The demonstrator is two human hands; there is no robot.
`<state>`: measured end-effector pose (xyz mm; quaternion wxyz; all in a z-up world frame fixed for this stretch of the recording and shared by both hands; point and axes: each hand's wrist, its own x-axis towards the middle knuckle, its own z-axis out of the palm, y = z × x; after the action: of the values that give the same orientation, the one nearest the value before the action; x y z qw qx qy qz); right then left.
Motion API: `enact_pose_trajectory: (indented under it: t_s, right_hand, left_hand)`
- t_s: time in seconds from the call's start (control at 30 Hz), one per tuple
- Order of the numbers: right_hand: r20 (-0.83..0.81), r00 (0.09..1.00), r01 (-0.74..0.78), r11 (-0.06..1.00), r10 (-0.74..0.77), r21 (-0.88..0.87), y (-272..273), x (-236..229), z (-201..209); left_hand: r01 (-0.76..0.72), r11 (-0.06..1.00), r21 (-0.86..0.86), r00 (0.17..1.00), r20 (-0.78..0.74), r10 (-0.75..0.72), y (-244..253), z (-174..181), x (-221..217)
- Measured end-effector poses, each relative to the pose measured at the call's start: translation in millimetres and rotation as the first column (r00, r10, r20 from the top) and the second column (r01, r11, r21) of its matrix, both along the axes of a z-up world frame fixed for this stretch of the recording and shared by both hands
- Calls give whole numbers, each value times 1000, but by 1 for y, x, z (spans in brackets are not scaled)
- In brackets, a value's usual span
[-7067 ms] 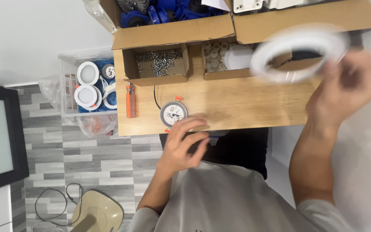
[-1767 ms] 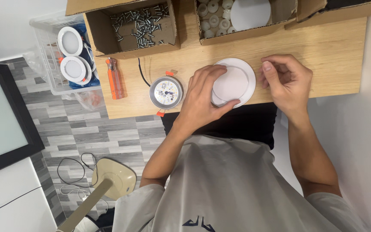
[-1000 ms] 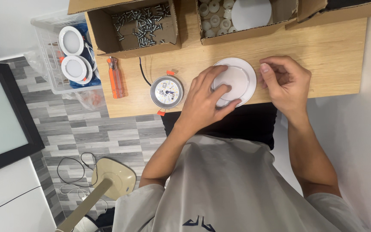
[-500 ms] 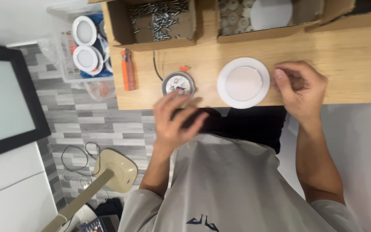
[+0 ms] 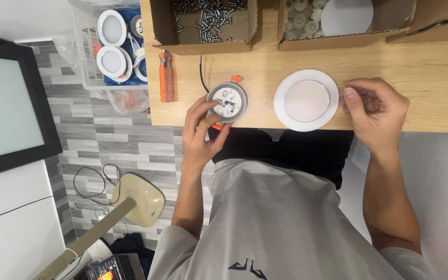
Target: The person assembles LED light fixtures by taking a light module and a white circular cover from boxes on a wooden table. They place the cover over the module, press it into place, and then set the completed unit into a plastic bin. This process is repeated multiple times.
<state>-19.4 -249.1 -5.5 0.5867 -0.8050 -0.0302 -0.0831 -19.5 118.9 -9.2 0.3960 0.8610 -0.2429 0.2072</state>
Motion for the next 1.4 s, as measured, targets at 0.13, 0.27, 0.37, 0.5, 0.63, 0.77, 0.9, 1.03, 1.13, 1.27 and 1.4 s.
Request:
enact_pose_trajectory:
  t_s: [0.13, 0.27, 0.37, 0.5, 0.63, 0.77, 0.9, 1.03, 1.13, 1.27, 1.4]
  right_hand:
    - [0, 1000, -6, 1000, 6, 17, 0, -1, -1]
    - [61, 998, -31, 999, 33, -44, -3, -3, 0]
    - [154, 973, -154, 980, 172, -127, 0, -8, 15]
    - [265, 902, -298, 936, 341, -189, 8, -19, 37]
    - [323, 846, -399, 906, 424, -143, 11, -29, 46]
    - [323, 872, -348, 930, 367, -117, 3, -38, 36]
    - [243, 911, -322, 943, 332, -81, 1, -36, 31]
    - [211, 944, -278, 955, 252, 103, 2, -28, 12]
    - [171, 964, -232, 956, 202, 180, 1, -22, 6]
    - [137, 975, -192, 973, 174, 129, 3, -13, 9]
    - [108, 984, -150, 987, 143, 53, 4, -8, 6]
  left_hand:
    - [70, 994, -81, 997, -8, -71, 1, 1, -3]
    - [131, 948, -290, 984, -80, -160, -11, 14, -11]
    - [267, 762, -590, 876, -182, -447, -21, 22, -18]
    - [292, 675, -677, 747, -280, -604, -35, 23, -31]
    - [301, 693, -655, 636, -403, -658, -52, 32, -28]
    - [249, 642, -725, 538, -448, -715, -68, 30, -23]
    - [238, 665, -708, 584, -443, -681, -82, 36, -9]
    - [237, 707, -667, 726, -362, -585, -94, 28, 4]
    - [215, 700, -681, 772, -321, -549, -99, 27, 16]
    - [202, 749, -631, 765, -376, -523, -102, 26, 26]
    - [252, 815, -522, 806, -353, -475, -105, 23, 39]
